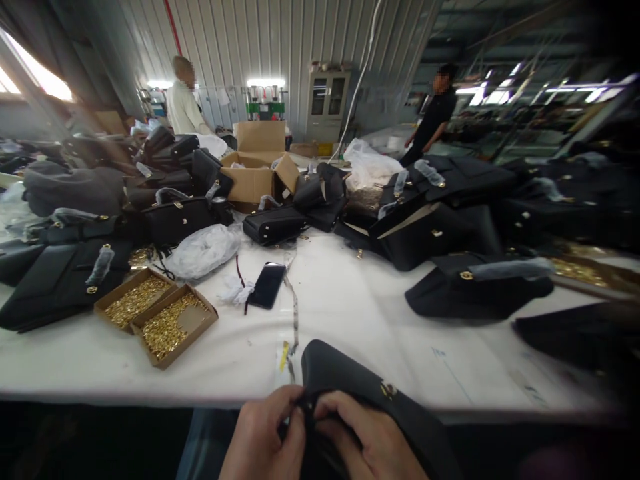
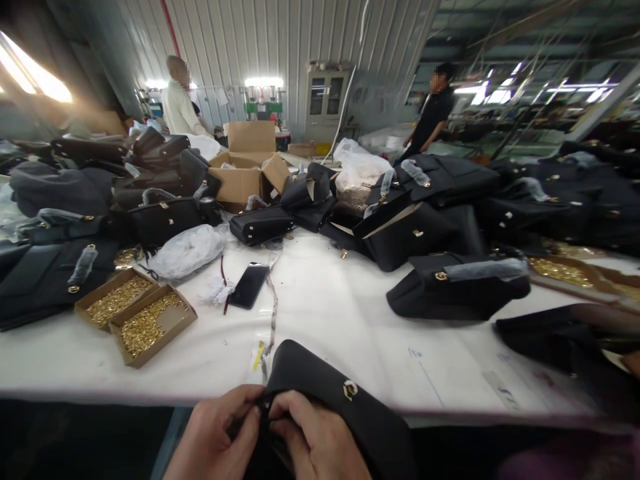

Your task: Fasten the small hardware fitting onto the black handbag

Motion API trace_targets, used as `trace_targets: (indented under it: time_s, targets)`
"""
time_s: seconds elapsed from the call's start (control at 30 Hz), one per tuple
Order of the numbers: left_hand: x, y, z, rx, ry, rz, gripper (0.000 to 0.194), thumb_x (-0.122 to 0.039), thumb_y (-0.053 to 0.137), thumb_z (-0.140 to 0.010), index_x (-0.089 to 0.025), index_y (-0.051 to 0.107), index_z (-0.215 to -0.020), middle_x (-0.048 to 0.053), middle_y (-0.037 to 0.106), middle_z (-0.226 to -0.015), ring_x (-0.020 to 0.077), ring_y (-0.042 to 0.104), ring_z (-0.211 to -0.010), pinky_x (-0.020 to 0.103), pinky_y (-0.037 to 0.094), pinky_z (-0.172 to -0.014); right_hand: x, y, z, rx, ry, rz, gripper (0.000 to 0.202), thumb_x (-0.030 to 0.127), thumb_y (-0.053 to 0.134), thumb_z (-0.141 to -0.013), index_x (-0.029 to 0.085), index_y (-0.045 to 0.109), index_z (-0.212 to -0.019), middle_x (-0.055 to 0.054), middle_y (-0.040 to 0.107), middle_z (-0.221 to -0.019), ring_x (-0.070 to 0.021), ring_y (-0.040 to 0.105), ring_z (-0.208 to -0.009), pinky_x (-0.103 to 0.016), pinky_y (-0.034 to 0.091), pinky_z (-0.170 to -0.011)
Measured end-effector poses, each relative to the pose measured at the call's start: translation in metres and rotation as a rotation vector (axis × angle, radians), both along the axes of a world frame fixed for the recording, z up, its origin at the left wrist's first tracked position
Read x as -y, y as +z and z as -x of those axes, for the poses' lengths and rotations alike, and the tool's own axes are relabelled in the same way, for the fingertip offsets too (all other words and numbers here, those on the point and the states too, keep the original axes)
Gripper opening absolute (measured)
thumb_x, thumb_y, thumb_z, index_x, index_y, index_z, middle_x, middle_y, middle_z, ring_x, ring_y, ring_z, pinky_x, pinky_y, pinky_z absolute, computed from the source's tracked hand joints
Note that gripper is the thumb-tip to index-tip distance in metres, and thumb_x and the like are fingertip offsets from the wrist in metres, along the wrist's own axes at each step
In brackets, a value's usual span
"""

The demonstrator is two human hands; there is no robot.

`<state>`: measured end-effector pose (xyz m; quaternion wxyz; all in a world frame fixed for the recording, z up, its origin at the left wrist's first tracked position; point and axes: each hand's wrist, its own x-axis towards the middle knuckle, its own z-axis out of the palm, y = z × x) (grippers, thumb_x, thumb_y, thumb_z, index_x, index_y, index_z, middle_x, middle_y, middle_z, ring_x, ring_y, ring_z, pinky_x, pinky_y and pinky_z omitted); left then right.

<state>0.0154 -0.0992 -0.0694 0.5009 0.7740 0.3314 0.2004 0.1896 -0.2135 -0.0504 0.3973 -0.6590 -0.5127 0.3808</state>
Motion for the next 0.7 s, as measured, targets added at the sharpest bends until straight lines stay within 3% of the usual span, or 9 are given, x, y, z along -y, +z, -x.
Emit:
trace_targets:
  time_s: [0.17,0.3,0.47,0.57,0.7]
  targets:
    - [-0.006,0.003,0.0,0.039,-0.096,-0.011,0.033,-0.029,0.056,-0.103,-0.019,0.074,-0.129,0.007,0.082,-0.1,0.0218,0.08,-0.09,0.022,0.061,-0.084,-0.003,0.014,-0.015,0.122,-0.005,-0.143,0.02,0.023,0.054,-0.109,0.025,0.073,-0.104,-0.002,0.075,-0.101,-0.0176,0.072,-0.095,-0.024,0.053,-0.085]
    - [-0.004,0.006,-0.004,0.032,-0.12,-0.053,0.032,-0.029,0.052,-0.103,-0.021,0.078,-0.119,0.004,0.077,-0.086,0.0202,0.077,-0.081,0.019,0.054,-0.068,-0.002,0.013,-0.019,0.111,-0.032,-0.139,0.015,0.021,0.063,-0.105,0.026,0.077,-0.102,0.0,0.074,-0.098,-0.0167,0.071,-0.093,-0.024,0.051,-0.084]
    - [-0.002,0.024,-0.013,-0.049,-0.163,-0.039,0.028,-0.025,0.051,-0.101,-0.02,0.077,-0.108,0.004,0.076,-0.087,0.0187,0.073,-0.08,0.021,0.047,-0.068,-0.002,0.009,-0.019,0.026,-0.134,-0.155,0.016,0.027,0.065,-0.105,0.027,0.078,-0.097,0.004,0.078,-0.091,-0.0154,0.073,-0.088,-0.022,0.05,-0.083]
    - [-0.003,0.03,-0.017,-0.144,-0.179,-0.032,0.021,-0.021,0.052,-0.098,-0.017,0.073,-0.095,0.003,0.067,-0.077,0.0158,0.064,-0.069,0.023,0.037,-0.061,-0.003,0.008,-0.019,-0.033,-0.174,-0.158,0.015,0.027,0.066,-0.1,0.025,0.079,-0.093,0.004,0.078,-0.088,-0.0155,0.073,-0.085,-0.021,0.051,-0.08]
    - [-0.003,0.027,-0.017,-0.261,-0.195,-0.05,0.015,-0.018,0.054,-0.093,-0.018,0.066,-0.085,-0.004,0.042,-0.066,0.0109,0.041,-0.058,0.026,0.026,-0.058,-0.002,0.003,-0.018,-0.153,-0.218,-0.111,0.014,0.03,0.07,-0.095,0.023,0.08,-0.088,0.002,0.076,-0.081,-0.0168,0.07,-0.079,-0.021,0.051,-0.076]
